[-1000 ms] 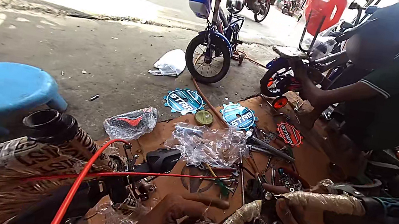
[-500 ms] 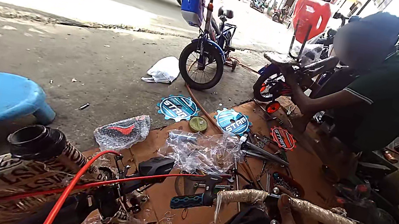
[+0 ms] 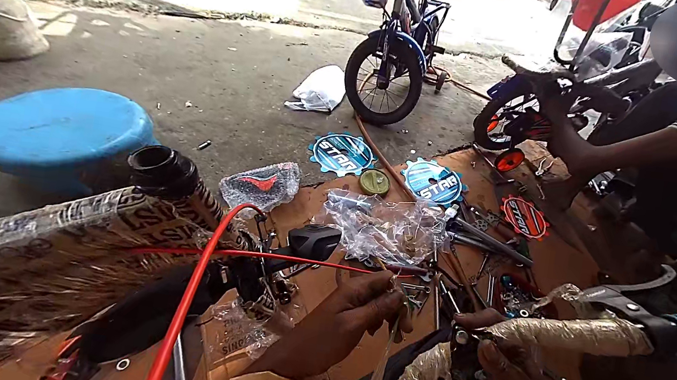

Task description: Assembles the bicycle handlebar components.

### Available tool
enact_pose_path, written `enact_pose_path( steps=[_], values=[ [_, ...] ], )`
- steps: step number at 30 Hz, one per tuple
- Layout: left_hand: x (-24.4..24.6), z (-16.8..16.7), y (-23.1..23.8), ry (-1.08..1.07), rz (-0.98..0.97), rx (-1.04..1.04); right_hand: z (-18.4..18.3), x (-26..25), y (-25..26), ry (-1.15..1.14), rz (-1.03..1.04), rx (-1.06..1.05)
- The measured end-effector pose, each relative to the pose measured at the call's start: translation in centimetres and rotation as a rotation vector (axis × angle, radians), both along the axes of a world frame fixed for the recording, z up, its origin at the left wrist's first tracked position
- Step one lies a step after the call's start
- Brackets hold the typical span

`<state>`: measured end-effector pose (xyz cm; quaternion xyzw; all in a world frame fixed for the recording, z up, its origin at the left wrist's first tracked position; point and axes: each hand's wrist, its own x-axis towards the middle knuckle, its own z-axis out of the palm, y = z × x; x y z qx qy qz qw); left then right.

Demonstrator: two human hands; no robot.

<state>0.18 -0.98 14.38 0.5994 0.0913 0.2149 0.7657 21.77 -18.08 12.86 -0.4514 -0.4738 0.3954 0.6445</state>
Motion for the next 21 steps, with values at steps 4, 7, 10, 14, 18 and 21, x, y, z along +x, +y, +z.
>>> enact_pose_path(
  steps=[4,7,10,14,18,21],
  values=[
    [-1.0,-0.6,0.5,0.014,-0.022,-0.289,-0.1,-0.1,0.4,0.004,0.016,0.015],
    [-2.2,-0.4,0.8,-0.027,-0.034,-0.394,-0.5,-0.1,0.0,0.048,-0.038,0.0],
    [-2.9,-1.0,1.1,-0.061,-0.054,-0.3,-1.2,0.1,-0.4,0.093,-0.09,-0.008],
    [-3.1,-0.8,0.5,0.051,-0.142,0.372,-1.4,0.5,-0.9,0.076,-0.145,0.006],
    [-3.0,0.0,-0.5,0.292,-0.387,0.744,-0.7,0.5,-1.6,0.082,-0.146,0.012],
    [-2.4,0.1,-1.3,0.43,-0.46,0.89,-0.7,0.7,-1.9,0.092,-0.123,0.02]
  ],
)
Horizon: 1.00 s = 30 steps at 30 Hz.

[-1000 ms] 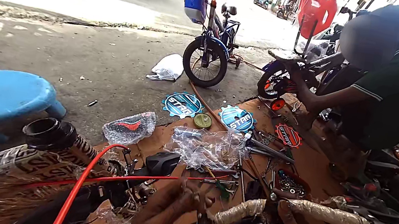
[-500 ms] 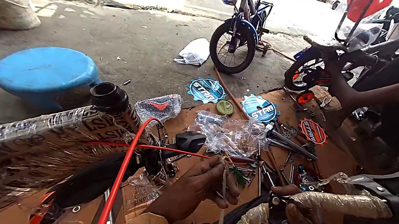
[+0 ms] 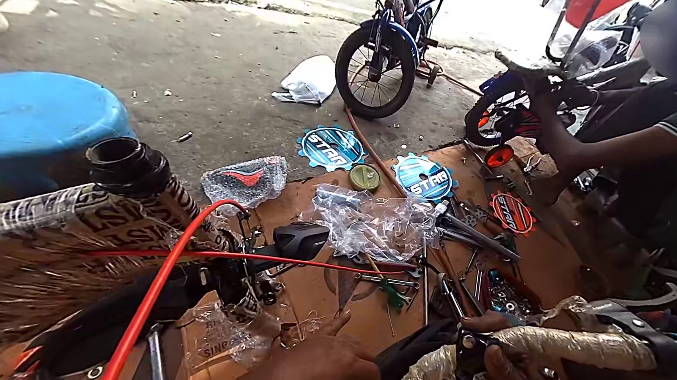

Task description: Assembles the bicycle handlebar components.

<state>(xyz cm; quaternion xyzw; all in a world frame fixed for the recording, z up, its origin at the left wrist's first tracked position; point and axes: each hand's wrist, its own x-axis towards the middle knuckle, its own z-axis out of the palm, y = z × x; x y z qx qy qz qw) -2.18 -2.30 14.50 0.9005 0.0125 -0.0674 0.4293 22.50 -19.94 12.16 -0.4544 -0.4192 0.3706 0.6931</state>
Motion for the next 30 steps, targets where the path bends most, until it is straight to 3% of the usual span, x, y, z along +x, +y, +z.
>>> enact_pose_path(
  steps=[6,13,19,23,27,30],
  values=[
    [-0.5,-0.4,0.3,-0.223,0.034,0.005,0.2,0.3,-0.3,-0.021,0.058,0.007],
    [-0.6,0.4,0.5,-0.214,-0.053,-0.054,2.1,1.0,-0.2,-0.162,0.231,0.029],
    [0.2,1.3,1.9,-0.081,-0.147,-0.206,3.8,1.1,0.0,-0.183,0.334,0.046],
    [2.1,1.4,2.6,0.103,-0.156,-0.139,4.0,0.6,0.3,-0.184,0.393,0.075],
    [4.5,-1.0,2.8,0.177,-0.221,-0.229,4.1,-0.5,0.8,-0.222,0.396,0.142],
    [4.6,-5.5,1.5,0.195,-0.201,-0.581,3.3,-1.1,0.8,-0.173,0.27,0.132]
  ],
)
